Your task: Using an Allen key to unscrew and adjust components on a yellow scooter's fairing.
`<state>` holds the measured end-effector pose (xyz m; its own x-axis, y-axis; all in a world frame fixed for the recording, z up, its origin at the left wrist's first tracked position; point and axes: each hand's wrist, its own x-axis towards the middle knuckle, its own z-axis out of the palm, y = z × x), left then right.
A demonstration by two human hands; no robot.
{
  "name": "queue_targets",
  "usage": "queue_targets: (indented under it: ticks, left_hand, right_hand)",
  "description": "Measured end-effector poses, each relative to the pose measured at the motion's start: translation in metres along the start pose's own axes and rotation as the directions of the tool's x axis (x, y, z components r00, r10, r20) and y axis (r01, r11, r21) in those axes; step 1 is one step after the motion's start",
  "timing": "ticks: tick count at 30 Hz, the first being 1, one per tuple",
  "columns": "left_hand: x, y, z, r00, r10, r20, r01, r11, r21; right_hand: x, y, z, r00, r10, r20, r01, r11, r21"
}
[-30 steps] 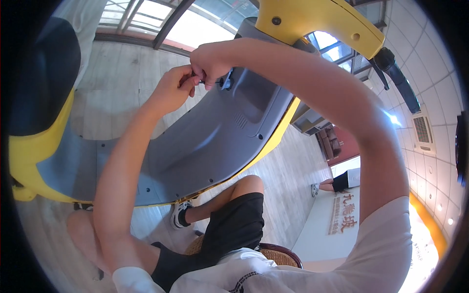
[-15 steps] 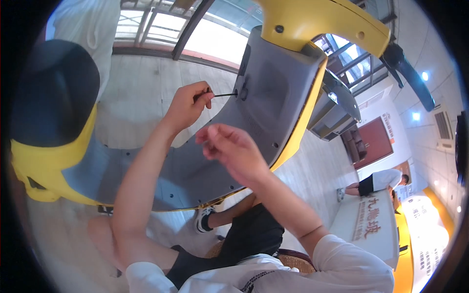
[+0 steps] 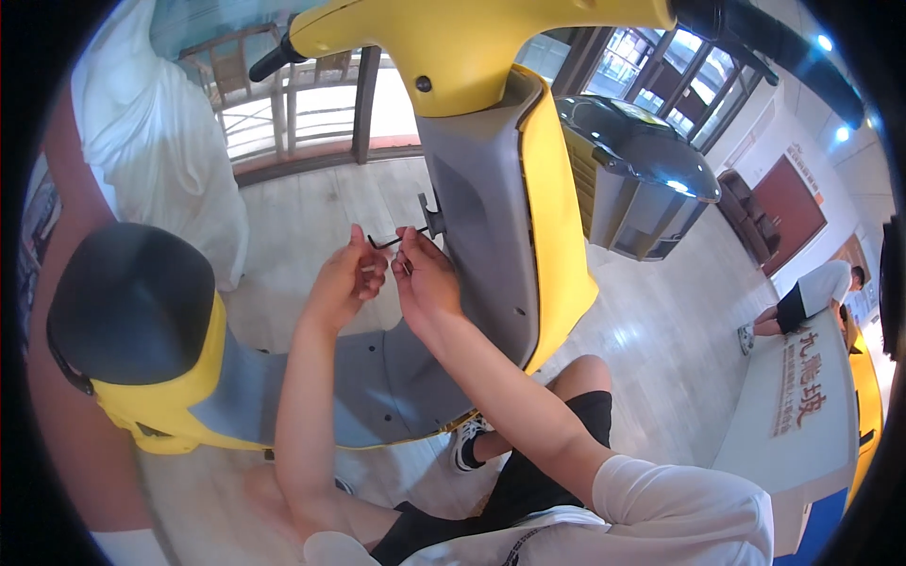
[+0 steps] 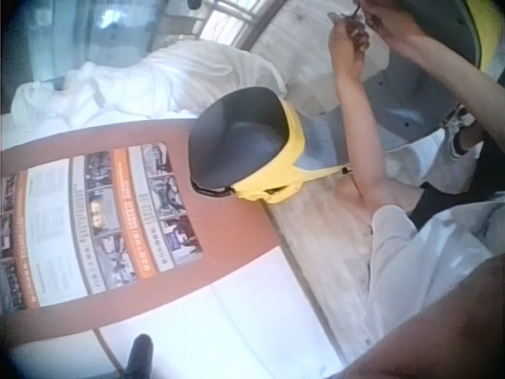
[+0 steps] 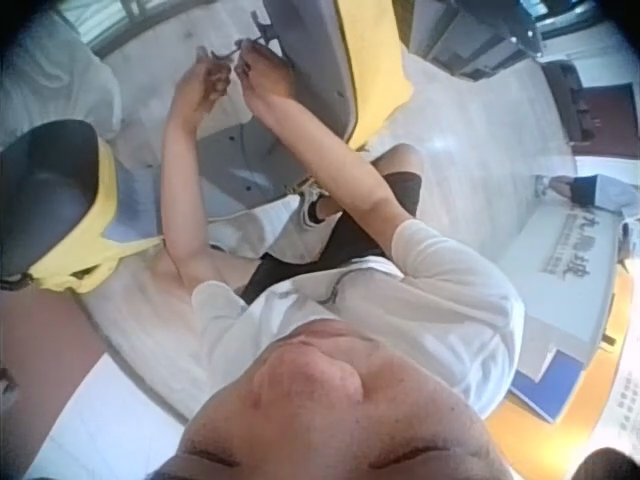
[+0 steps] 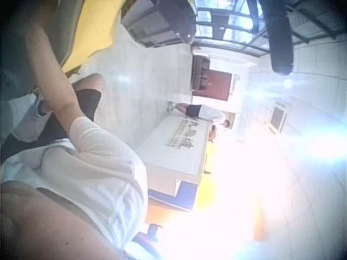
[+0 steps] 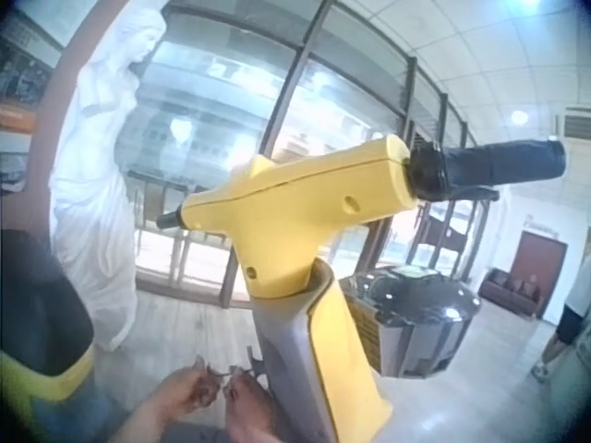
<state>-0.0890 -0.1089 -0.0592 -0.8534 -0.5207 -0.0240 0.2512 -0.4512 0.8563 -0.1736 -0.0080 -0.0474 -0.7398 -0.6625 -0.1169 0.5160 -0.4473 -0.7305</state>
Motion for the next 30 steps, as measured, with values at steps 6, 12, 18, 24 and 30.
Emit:
queue_targets:
  ticks: [6,12,18,24,30]
  left_hand:
    - [0.001,0.017,0.001,0.907,-0.369,0.204,0.422,0.789,-0.446]
    - [0.0,0.032,0.021,0.894,-0.437,0.099,0.416,0.727,-0.546]
    - [-0.002,0.034,0.015,0.896,-0.439,0.071,0.402,0.731,-0.551]
    - [0.003,0.045,0.022,0.894,-0.443,0.071,0.404,0.728,-0.553]
    - [0.001,0.043,0.027,0.872,-0.489,0.031,0.403,0.678,-0.615]
  right_hand:
    - [0.003,0.008,0.0,0.996,-0.043,0.084,0.042,0.999,0.013]
    - [0.002,0.012,0.006,0.996,-0.091,0.019,0.09,0.996,0.019]
    - [-0.001,0.012,0.006,0.984,-0.036,0.174,0.013,0.991,0.133]
    - [0.006,0.017,0.007,0.983,-0.085,0.161,0.077,0.995,0.057]
    - [0.005,0.02,0.002,0.981,-0.111,0.158,0.101,0.993,0.069]
